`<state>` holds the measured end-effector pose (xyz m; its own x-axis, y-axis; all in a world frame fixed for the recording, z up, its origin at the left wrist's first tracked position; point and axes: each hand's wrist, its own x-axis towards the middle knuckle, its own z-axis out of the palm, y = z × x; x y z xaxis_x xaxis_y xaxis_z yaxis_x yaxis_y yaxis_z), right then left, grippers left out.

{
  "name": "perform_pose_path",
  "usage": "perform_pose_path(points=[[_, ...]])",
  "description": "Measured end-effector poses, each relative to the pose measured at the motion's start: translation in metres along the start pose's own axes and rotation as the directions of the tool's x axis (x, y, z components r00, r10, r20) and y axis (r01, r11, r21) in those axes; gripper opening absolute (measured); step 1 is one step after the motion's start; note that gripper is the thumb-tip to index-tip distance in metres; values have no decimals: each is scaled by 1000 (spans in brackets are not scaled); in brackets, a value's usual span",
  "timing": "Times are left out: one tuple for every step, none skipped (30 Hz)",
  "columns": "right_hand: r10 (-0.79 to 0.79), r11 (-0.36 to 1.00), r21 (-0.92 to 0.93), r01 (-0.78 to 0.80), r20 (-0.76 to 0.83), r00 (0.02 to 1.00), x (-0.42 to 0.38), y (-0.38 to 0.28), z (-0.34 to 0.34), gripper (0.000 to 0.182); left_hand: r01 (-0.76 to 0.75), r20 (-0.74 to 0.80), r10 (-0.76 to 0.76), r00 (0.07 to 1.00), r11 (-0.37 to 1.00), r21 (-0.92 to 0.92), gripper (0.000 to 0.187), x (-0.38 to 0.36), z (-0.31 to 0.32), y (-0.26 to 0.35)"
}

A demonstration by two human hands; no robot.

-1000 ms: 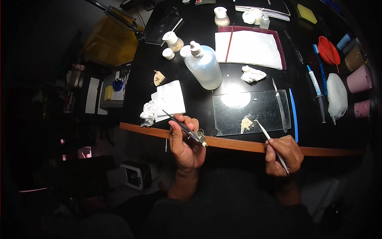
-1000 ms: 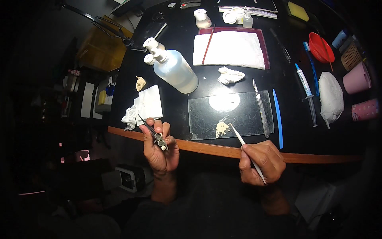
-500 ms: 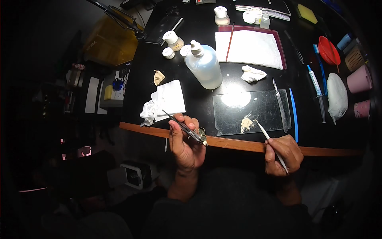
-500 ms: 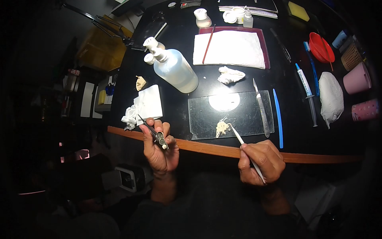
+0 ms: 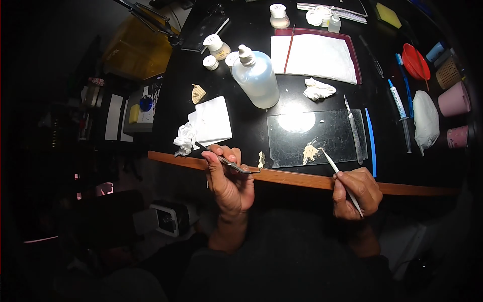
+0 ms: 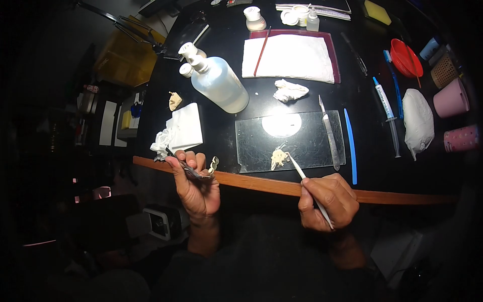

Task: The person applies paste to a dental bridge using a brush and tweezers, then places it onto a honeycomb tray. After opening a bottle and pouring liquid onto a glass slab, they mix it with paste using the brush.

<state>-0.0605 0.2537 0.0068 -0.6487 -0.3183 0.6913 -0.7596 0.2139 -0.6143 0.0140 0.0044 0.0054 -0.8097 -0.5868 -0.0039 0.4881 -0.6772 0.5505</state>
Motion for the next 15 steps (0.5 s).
perform_pose_path(points=[[1,1000,0,-1,0,1000,0,0,0,20,-5,-14,5,1000,1000,4,32,0,0,1],[0,1000,-3,0,-2,1000,0,0,0,19,-1,-14,1,1000,1000,-4,32,0,0,2],[1,1000,-5,-1,-2,1000,0,0,0,19,4,-15,-4,1000,1000,-11,32,1,0,3],[1,1000,-7,-1,-2,1000,0,0,0,19,8,-17,-8,1000,1000,-19,32,1,0,4],[2,1000,-9,-2,-4,1000,0,0,0,19,14,-39,-16,999,999,-40,32,1,1,4],[3,1000,-9,-3,-4,1000,-1,0,0,19,18,-62,-22,998,998,-61,32,1,3,5],[3,1000,-8,-3,-4,1000,-1,0,0,19,21,-85,-28,996,996,-81,32,1,5,6],[0,1000,-9,0,-6,1000,-1,0,1,18,22,-83,-30,996,996,-91,32,2,6,6],[-4,1000,-10,4,-9,1000,-1,1,1,18,23,-80,-31,996,995,-100,32,3,8,6],[-7,1000,-12,7,-13,1000,-2,1,1,18,25,-77,-34,996,994,-109,32,4,9,6],[-4,1000,-16,3,-7,1000,-1,0,1,18,33,-69,-44,997,989,-142,33,4,7,6],[1,1000,-21,-1,-1,1000,-1,-1,0,18,31,-95,-44,995,990,-139,33,5,7,7],[7,1000,-27,-7,4,1000,0,-2,0,19,29,-120,-46,992,990,-135,33,5,7,7],[4,1000,-30,-4,4,1000,0,-2,0,19,29,-146,-48,988,991,-131,33,5,7,8],[2,999,-33,-2,4,1000,0,-1,0,19,35,-160,-57,986,990,-136,33,5,7,9]])
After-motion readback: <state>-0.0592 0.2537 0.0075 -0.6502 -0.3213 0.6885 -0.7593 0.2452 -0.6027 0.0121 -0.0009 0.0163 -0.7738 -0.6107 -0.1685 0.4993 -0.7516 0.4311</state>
